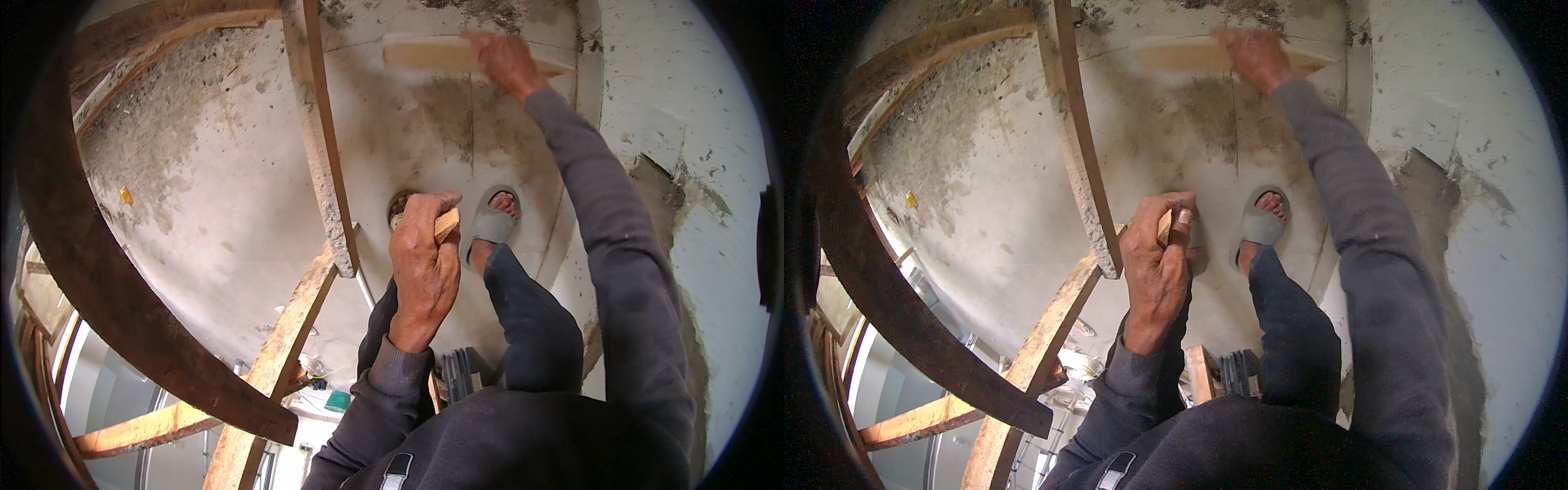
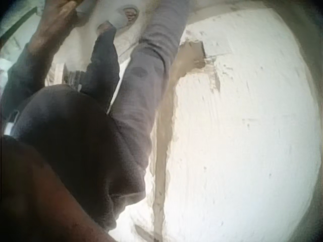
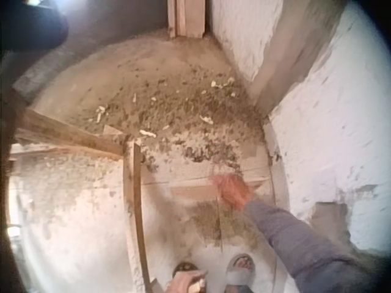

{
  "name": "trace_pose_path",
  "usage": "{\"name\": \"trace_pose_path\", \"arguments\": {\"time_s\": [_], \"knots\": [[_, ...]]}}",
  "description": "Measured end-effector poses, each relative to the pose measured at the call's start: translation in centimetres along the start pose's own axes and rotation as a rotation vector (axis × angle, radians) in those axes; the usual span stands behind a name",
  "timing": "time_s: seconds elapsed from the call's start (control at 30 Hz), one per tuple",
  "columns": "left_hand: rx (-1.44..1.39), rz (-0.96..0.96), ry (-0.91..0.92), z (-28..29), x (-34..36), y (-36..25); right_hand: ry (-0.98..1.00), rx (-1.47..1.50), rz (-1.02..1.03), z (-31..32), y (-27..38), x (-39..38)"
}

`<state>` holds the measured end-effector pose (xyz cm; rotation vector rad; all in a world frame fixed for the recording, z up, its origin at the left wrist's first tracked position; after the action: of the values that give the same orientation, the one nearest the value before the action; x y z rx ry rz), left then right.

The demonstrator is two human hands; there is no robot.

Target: The person uses a wooden board to smooth wet plaster on a wall. The person repeatedly scrapes the surface with the board and uses a small wooden wedge to fine-tune the plaster application.

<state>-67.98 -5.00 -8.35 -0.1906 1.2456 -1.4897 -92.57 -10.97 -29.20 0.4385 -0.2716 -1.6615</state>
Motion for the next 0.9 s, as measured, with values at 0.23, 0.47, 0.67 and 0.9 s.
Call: {"name": "trace_pose_path", "arguments": {"time_s": [0.23, 0.47, 0.67, 0.9], "knots": [[0.022, 0.006, 0.003, -0.1, 0.1, 0.4, 0.336, 0.033, 0.236, -6.0, 3.9, -10.0], [-0.107, 0.092, 0.056, -0.2, 0.5, 0.2, 0.044, -0.250, 0.129, -0.6, -6.2, -2.2], [-0.055, 0.055, 0.046, 0.1, 1.1, 0.2, -0.237, -0.209, 0.104, 6.7, -4.6, 3.8], [0.094, -0.042, 0.027, -0.5, 1.2, -0.4, -0.076, 0.089, -0.323, 2.8, 0.3, -5.5]]}}
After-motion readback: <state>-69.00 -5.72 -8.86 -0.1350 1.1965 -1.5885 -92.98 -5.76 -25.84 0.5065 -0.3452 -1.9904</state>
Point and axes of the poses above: each hand's wrist, its own x-axis towards the middle knuckle, its own z-axis out of the back of the hand, y = z × x, the point moved 6 cm from there along x, towards the middle knuckle, and after that the axes turned 5 degrees about z, right-handed, at the moved point
